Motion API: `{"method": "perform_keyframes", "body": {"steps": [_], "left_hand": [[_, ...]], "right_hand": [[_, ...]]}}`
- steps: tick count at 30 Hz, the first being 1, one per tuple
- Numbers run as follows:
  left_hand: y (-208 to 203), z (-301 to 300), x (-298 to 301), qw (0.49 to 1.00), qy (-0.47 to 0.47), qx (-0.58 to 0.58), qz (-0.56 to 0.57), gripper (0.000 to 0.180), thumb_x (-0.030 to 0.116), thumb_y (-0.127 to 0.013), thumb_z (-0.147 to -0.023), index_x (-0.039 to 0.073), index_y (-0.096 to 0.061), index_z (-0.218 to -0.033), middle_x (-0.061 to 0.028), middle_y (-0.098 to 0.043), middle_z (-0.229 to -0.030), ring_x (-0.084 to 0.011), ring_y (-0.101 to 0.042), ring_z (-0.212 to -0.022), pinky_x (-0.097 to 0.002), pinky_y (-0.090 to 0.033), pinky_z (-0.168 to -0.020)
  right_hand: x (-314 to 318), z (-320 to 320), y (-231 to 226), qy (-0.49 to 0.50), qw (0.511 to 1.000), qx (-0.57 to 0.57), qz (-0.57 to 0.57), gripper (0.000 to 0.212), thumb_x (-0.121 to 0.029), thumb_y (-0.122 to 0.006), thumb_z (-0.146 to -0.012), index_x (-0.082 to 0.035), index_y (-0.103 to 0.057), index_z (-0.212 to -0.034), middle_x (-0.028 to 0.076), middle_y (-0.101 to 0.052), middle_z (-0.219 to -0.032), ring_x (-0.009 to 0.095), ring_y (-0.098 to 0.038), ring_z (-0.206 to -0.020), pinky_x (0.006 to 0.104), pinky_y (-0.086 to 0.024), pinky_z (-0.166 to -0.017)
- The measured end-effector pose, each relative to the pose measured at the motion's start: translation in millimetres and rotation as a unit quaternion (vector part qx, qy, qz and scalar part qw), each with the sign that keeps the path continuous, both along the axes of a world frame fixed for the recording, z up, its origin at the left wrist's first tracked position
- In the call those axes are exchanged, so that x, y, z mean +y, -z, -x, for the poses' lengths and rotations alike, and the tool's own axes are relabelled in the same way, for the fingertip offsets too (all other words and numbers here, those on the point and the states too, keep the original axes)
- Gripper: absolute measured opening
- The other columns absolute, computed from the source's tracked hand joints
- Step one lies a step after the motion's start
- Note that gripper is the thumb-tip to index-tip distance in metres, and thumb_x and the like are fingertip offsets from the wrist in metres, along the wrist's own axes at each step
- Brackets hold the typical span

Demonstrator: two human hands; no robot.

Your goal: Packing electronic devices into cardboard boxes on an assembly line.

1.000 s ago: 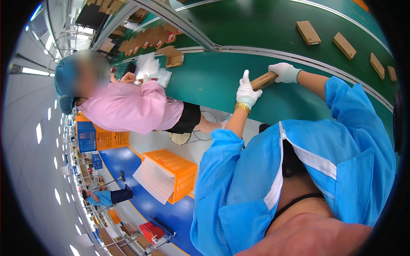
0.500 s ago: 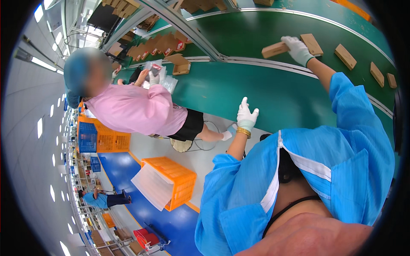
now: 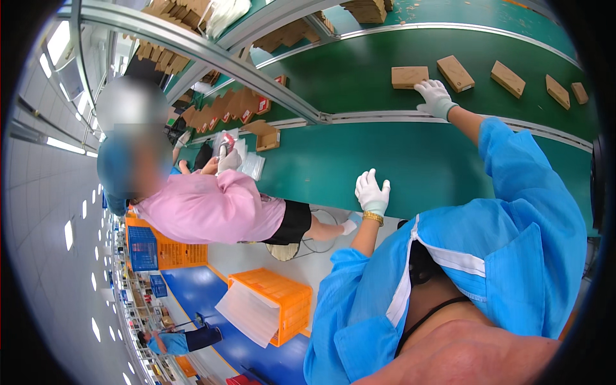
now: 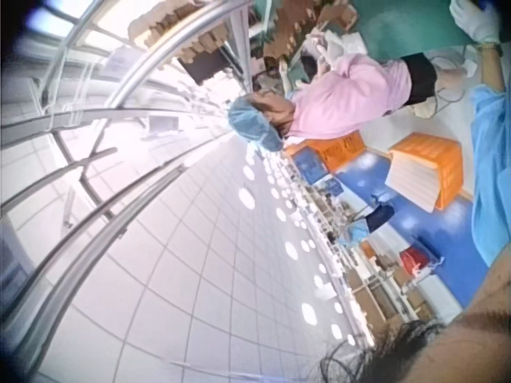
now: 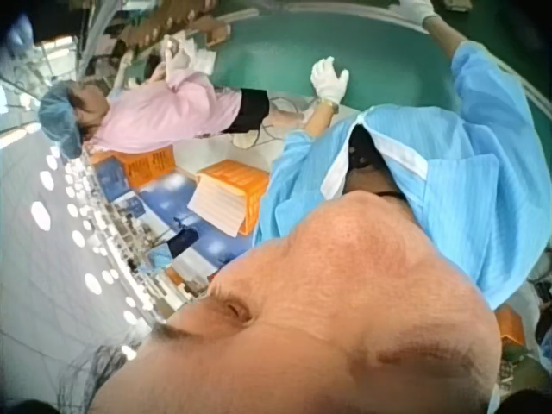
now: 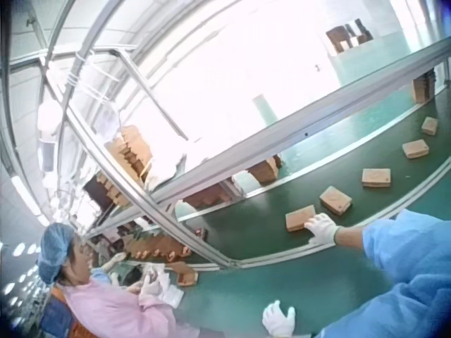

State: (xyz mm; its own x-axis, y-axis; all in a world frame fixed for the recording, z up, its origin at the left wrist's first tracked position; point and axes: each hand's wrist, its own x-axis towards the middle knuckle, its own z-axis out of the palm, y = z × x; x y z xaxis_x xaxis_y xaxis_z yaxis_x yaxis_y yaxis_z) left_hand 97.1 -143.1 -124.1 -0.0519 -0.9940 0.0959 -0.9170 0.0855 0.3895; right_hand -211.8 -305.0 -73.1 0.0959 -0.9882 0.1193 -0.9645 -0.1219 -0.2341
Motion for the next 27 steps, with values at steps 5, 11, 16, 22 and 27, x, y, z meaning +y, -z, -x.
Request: {"method": "perform_keyframes", "body": {"steps": [5,11,16,22,27], "left_hand": [[20.9,2.3,4.0,0.989,0.022,-0.086,0.116,0.057,0.04,-0.058,-0.086,0.005,-0.049,-0.13,-0.0171,-0.047,-0.133,-0.0373,-0.04,-0.126,-0.0492,-0.029,-0.107],[15.4,4.8,6.5,0.986,0.044,-0.102,0.122,0.053,0.04,-0.056,-0.087,0.006,-0.05,-0.128,-0.0176,-0.049,-0.131,-0.0361,-0.042,-0.125,-0.0486,-0.029,-0.107],[13.3,5.3,4.6,0.987,0.033,-0.111,0.113,0.054,0.04,-0.059,-0.085,0.007,-0.051,-0.127,-0.0165,-0.048,-0.13,-0.0356,-0.043,-0.123,-0.048,-0.031,-0.105],[-138.5,29.0,-100.5,0.925,0.092,0.054,0.364,0.054,0.018,-0.065,-0.085,0.0,-0.048,-0.132,-0.0231,-0.046,-0.136,-0.0417,-0.041,-0.125,-0.0491,-0.03,-0.106],[-356.7,43.6,-204.7,0.846,0.158,-0.054,0.506,0.062,0.022,-0.063,-0.083,0.001,-0.042,-0.138,-0.0234,-0.039,-0.142,-0.0442,-0.03,-0.132,-0.0489,-0.024,-0.11]], "right_hand": [[-62.4,-10.9,-9.9,0.027,0.996,0.052,-0.066,0.1,-0.05,-0.072,-0.07,-0.013,-0.023,-0.149,0.02,-0.026,-0.151,0.038,-0.02,-0.141,0.0459,-0.013,-0.115],[-105.1,1.6,12.2,0.001,0.994,0.078,-0.077,0.098,-0.057,-0.067,-0.07,-0.017,-0.024,-0.149,0.02,-0.025,-0.151,0.043,-0.022,-0.139,0.0549,-0.013,-0.113],[-127.1,-16.0,9.9,0.112,0.983,0.048,-0.139,0.088,-0.052,-0.062,-0.077,-0.015,-0.026,-0.148,0.021,-0.023,-0.152,0.041,-0.021,-0.14,0.0546,-0.011,-0.114],[-64.5,-29.4,6.7,0.022,0.999,0.009,-0.043,0.073,-0.044,-0.063,-0.079,-0.011,-0.04,-0.14,0.021,-0.029,-0.149,0.038,-0.021,-0.141,0.0525,-0.011,-0.115],[46.4,-44.8,10.5,-0.093,0.988,-0.118,0.03,0.044,-0.032,-0.068,-0.074,-0.01,-0.06,-0.112,0.018,-0.049,-0.131,0.036,-0.038,-0.128,0.0522,-0.021,-0.111]]}}
